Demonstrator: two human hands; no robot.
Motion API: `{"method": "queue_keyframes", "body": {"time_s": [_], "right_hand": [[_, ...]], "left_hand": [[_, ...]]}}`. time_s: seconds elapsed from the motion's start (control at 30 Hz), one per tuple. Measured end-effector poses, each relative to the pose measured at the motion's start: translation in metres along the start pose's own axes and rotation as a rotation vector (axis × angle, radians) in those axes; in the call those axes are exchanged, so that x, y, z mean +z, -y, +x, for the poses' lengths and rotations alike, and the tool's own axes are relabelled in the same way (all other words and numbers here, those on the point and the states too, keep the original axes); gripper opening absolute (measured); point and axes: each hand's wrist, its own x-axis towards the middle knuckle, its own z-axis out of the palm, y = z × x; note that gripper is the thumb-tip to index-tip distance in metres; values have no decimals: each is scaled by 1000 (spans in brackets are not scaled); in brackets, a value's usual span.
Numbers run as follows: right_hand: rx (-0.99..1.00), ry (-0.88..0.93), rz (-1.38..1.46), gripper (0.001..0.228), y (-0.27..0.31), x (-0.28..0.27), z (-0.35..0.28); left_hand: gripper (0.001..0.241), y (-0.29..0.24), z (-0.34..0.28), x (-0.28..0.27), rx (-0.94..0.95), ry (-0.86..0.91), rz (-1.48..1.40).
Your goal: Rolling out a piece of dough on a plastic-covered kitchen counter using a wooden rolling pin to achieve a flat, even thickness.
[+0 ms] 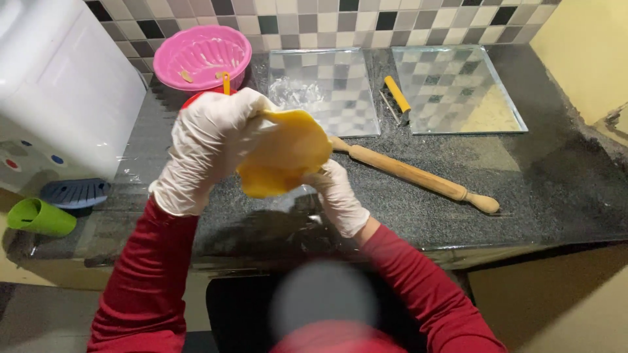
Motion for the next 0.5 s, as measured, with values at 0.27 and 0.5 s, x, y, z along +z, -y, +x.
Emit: {"method": "queue_keyframes", "body": {"time_s": [0.27, 0.5], "right_hand": [[-26, -110, -241, 23, 56, -63, 9], [260, -73, -605, 15, 80, -123, 43]], "left_hand": [[5, -39, -26, 25, -448, 92, -352], [6, -35, -91, 96, -881, 112, -1038]]}}
